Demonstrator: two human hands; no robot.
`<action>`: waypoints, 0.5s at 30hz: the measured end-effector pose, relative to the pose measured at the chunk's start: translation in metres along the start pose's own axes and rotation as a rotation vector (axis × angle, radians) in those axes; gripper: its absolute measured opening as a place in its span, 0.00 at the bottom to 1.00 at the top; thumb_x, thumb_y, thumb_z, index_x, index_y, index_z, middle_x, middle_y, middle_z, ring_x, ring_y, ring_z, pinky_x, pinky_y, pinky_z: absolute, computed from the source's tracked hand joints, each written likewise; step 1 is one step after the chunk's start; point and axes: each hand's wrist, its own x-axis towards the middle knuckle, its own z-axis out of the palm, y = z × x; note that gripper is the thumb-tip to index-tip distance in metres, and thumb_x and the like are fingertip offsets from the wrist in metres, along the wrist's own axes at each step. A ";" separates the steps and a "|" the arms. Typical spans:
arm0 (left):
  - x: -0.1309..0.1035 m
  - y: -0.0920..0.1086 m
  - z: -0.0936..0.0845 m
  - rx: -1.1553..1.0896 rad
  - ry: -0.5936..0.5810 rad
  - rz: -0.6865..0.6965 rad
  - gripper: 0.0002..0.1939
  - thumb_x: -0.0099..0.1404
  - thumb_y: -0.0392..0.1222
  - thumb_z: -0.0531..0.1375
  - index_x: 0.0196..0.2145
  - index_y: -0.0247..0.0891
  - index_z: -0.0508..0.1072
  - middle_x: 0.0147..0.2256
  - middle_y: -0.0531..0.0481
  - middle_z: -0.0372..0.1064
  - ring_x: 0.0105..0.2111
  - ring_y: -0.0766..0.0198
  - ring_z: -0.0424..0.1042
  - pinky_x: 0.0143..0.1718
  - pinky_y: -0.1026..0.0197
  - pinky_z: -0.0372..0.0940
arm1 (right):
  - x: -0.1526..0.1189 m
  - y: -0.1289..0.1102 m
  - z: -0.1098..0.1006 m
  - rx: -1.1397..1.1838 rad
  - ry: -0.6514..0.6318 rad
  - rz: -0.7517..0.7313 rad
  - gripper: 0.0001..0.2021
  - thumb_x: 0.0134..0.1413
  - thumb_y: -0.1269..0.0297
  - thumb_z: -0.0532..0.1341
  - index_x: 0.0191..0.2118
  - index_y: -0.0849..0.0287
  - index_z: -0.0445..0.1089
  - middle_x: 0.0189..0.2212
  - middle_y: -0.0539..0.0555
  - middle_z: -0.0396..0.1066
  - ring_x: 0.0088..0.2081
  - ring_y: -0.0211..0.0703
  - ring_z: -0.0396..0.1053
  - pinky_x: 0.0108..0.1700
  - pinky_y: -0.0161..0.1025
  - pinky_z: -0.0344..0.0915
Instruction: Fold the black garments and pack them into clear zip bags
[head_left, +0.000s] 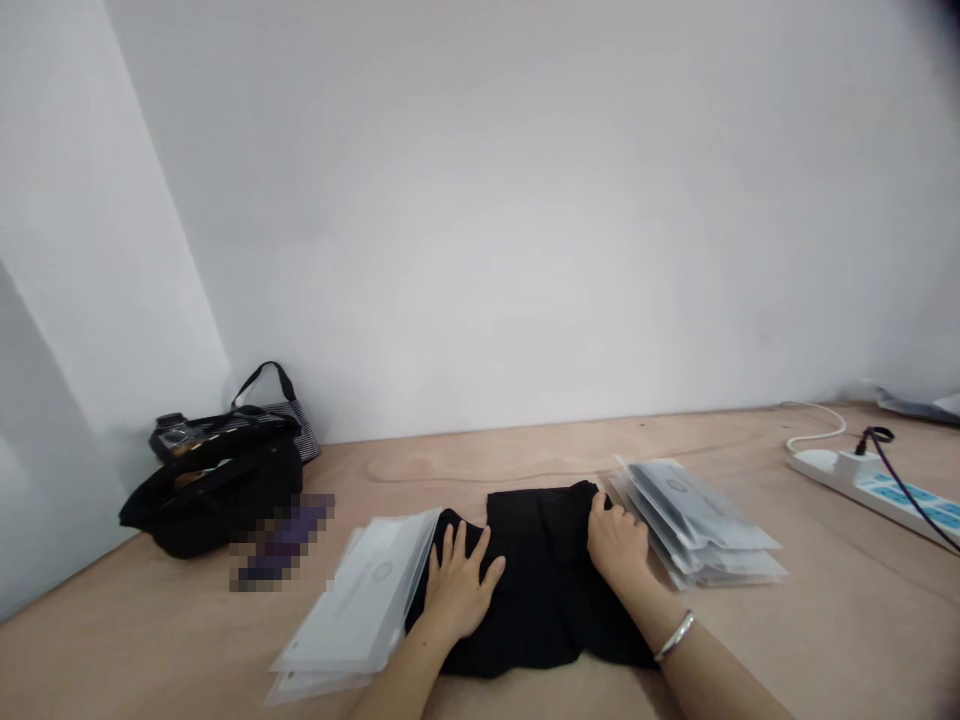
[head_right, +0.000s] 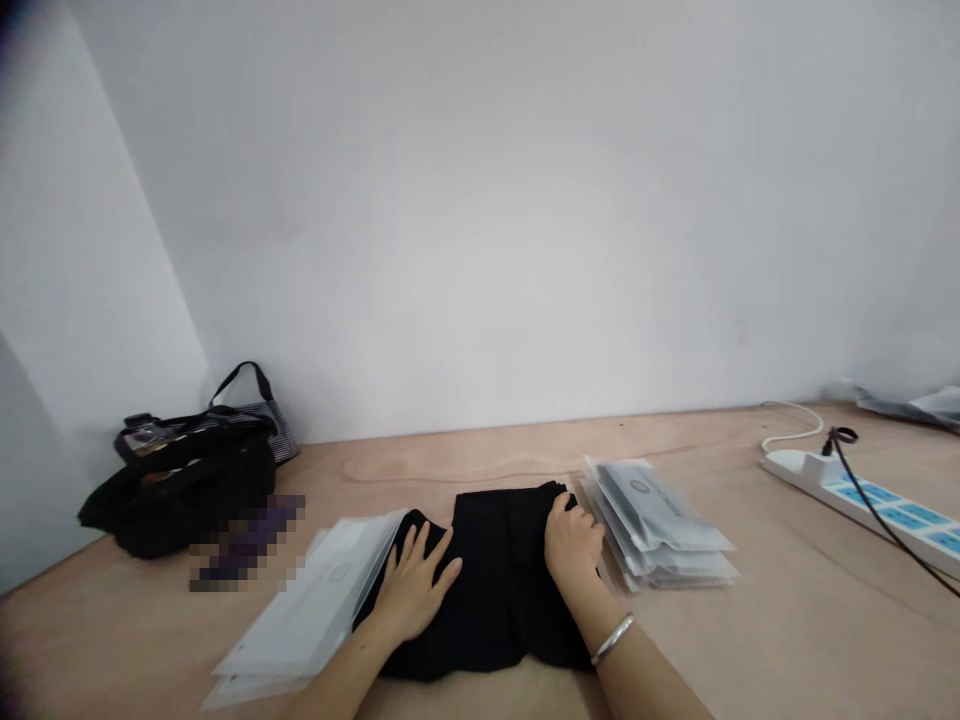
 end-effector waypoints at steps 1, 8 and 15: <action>0.000 0.001 -0.001 0.016 0.024 -0.003 0.29 0.62 0.59 0.43 0.58 0.46 0.53 0.61 0.43 0.43 0.60 0.46 0.37 0.55 0.43 0.40 | 0.000 0.000 -0.001 -0.001 0.006 -0.004 0.17 0.53 0.77 0.45 0.47 0.69 0.62 0.31 0.66 0.67 0.34 0.51 0.68 0.34 0.43 0.60; 0.004 -0.002 -0.014 0.158 0.215 -0.070 0.27 0.63 0.53 0.45 0.54 0.36 0.61 0.57 0.36 0.52 0.56 0.46 0.50 0.53 0.49 0.46 | 0.001 -0.034 -0.032 0.099 0.034 -0.115 0.23 0.53 0.77 0.46 0.56 0.61 0.52 0.40 0.63 0.64 0.35 0.47 0.68 0.28 0.38 0.63; 0.007 -0.020 -0.013 0.137 0.046 -0.374 0.35 0.61 0.60 0.42 0.58 0.33 0.54 0.57 0.30 0.50 0.56 0.36 0.46 0.52 0.36 0.40 | -0.017 -0.096 -0.048 0.335 0.026 -0.384 0.23 0.54 0.72 0.48 0.56 0.60 0.51 0.43 0.61 0.62 0.41 0.48 0.64 0.31 0.38 0.65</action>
